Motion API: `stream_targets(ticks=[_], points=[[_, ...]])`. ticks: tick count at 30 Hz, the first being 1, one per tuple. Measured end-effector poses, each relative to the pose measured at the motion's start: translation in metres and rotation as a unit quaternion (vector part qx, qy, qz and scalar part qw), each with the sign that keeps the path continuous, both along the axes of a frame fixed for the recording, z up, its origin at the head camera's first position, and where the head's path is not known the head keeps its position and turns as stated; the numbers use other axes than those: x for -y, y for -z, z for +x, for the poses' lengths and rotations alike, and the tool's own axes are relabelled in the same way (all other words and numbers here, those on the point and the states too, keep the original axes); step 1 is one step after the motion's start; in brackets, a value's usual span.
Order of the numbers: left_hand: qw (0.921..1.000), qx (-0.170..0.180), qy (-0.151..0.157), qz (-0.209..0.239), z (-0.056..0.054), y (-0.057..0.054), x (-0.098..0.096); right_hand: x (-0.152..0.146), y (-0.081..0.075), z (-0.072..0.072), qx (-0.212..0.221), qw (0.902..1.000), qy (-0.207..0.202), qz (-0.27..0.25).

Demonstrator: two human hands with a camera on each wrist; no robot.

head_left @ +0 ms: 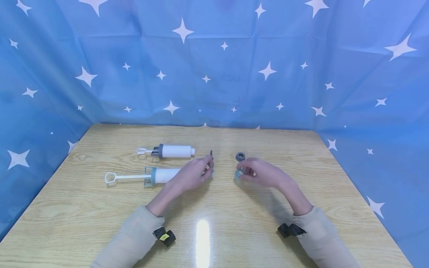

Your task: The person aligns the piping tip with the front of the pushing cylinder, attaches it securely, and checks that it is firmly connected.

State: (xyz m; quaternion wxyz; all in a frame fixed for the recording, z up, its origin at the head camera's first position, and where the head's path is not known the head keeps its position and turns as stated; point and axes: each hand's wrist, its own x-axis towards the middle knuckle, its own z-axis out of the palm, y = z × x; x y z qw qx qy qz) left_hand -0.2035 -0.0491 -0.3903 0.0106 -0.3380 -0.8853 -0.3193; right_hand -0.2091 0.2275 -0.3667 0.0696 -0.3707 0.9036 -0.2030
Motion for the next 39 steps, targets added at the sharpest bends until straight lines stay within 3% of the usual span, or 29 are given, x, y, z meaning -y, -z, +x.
stream_targets(ticks=[6, 10, 15, 22, 30, 39], points=[[0.9994, 0.002, 0.008, 0.033, 0.001, -0.003, -0.001, 0.003, -0.013, 0.004, -0.010, 0.9986, 0.027, -0.044], [0.9986, 0.007, 0.008, 0.052, 0.002, -0.004, 0.000, 0.006, -0.018, 0.006, -0.045, 0.9938, 0.019, -0.100], [0.9972, -0.013, 0.011, 0.073, 0.003, -0.006, 0.000, 0.010, -0.019, 0.006, -0.110, 0.9794, -0.019, -0.168], [0.9940, -0.048, 0.022, 0.096, 0.005, -0.011, -0.002, 0.019, -0.021, 0.008, -0.163, 0.9618, -0.050, -0.214], [0.9912, -0.071, 0.028, 0.108, 0.010, -0.016, -0.003, 0.028, -0.021, 0.014, -0.174, 0.9531, -0.078, -0.235], [0.9856, -0.080, 0.053, 0.140, 0.015, -0.021, -0.003, 0.033, -0.023, 0.019, -0.167, 0.9531, -0.081, -0.239]])
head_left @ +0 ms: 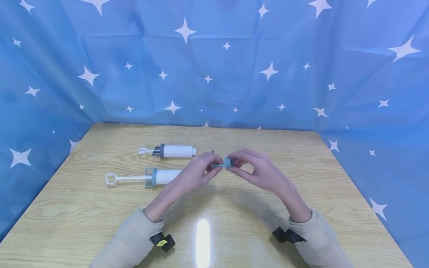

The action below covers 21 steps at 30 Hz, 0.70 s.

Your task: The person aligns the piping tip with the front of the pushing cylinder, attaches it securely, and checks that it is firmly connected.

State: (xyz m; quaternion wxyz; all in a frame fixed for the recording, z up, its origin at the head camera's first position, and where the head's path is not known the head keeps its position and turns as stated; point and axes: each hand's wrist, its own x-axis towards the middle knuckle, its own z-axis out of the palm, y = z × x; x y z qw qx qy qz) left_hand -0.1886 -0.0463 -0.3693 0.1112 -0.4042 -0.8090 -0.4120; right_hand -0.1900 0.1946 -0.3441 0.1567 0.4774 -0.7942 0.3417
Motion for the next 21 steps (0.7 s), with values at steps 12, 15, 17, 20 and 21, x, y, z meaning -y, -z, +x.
stream_targets(ticks=[12, 15, 17, 20, 21], points=[[0.9991, 0.028, 0.019, 0.025, 0.0043, -0.0072, -0.0009, 0.0027, 0.0010, 0.0027, 0.004, 1.0000, 0.002, -0.006], [0.9990, 0.029, 0.023, 0.027, 0.0050, -0.0080, -0.0004, 0.0022, 0.0009, 0.0025, 0.008, 0.9999, 0.006, -0.006], [0.9987, 0.034, 0.026, 0.028, 0.0053, -0.0089, 0.0001, 0.0021, 0.0009, 0.0024, 0.009, 0.9999, 0.006, -0.009], [0.9981, 0.042, 0.034, 0.029, 0.0053, -0.0100, 0.0011, 0.0021, 0.0007, 0.0023, 0.009, 0.9998, 0.007, -0.014], [0.9978, 0.046, 0.037, 0.031, 0.0051, -0.0100, 0.0015, 0.0020, 0.0008, 0.0023, 0.008, 0.9998, 0.008, -0.015]])
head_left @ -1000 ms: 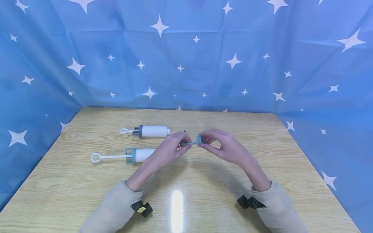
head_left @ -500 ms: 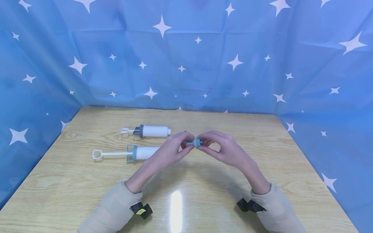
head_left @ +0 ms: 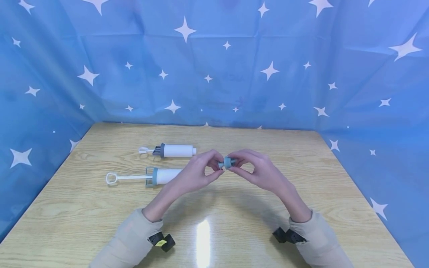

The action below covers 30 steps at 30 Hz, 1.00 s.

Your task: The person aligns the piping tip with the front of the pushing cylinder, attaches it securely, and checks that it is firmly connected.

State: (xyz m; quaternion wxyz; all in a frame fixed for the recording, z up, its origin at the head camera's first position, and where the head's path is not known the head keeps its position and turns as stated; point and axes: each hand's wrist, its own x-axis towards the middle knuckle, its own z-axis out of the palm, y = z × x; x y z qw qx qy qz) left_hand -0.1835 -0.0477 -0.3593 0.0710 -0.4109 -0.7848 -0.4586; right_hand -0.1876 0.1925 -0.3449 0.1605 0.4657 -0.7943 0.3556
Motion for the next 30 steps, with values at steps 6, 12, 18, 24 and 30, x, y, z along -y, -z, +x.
stream_targets(ticks=[6, 12, 18, 24, 30], points=[[0.9994, 0.016, 0.020, 0.024, -0.001, -0.001, 0.001, 0.000, 0.001, 0.001, 0.004, 1.0000, 0.005, -0.005], [0.9980, 0.027, 0.019, 0.054, -0.001, -0.003, 0.001, 0.001, 0.001, 0.002, 0.005, 0.9998, 0.006, -0.018], [0.9953, 0.034, 0.017, 0.089, 0.002, -0.005, 0.001, 0.004, -0.003, 0.008, 0.006, 0.9995, 0.005, -0.030], [0.9938, 0.039, 0.004, 0.104, 0.005, -0.008, 0.001, 0.007, -0.007, 0.012, -0.011, 0.9988, -0.006, -0.048], [0.9929, 0.036, -0.018, 0.112, 0.008, -0.009, 0.000, 0.014, -0.009, 0.015, -0.051, 0.9956, -0.035, -0.071]])
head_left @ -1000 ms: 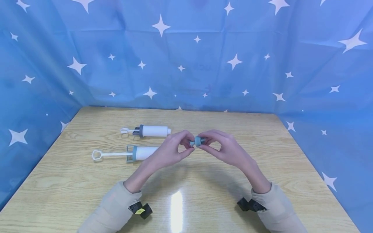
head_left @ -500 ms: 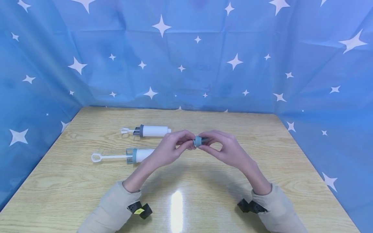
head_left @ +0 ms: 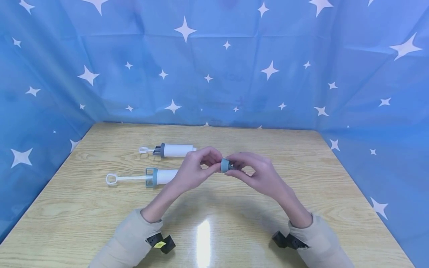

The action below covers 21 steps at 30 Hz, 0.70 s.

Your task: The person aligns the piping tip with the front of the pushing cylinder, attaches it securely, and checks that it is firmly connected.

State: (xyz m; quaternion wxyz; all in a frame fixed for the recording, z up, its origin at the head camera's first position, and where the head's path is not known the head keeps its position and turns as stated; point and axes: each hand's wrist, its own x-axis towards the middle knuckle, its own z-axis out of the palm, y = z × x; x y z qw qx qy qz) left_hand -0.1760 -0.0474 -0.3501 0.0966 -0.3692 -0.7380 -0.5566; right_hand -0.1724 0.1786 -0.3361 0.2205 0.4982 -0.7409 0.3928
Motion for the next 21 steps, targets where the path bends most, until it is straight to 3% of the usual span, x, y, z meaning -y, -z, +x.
stream_targets(ticks=[5, 14, 21], points=[[0.9999, 0.002, -0.011, 0.005, 0.0019, -0.0002, -0.0018, 0.0039, -0.0015, 0.0029, -0.010, 0.9999, -0.009, -0.005], [0.9999, 0.004, -0.016, 0.003, 0.0025, -0.0010, -0.0019, 0.0033, -0.0014, 0.0067, 0.050, 0.9986, -0.013, 0.011], [0.9998, 0.003, -0.016, -0.009, 0.0030, -0.0023, -0.0011, 0.0021, -0.0011, 0.0091, 0.083, 0.9954, 0.014, 0.046]])
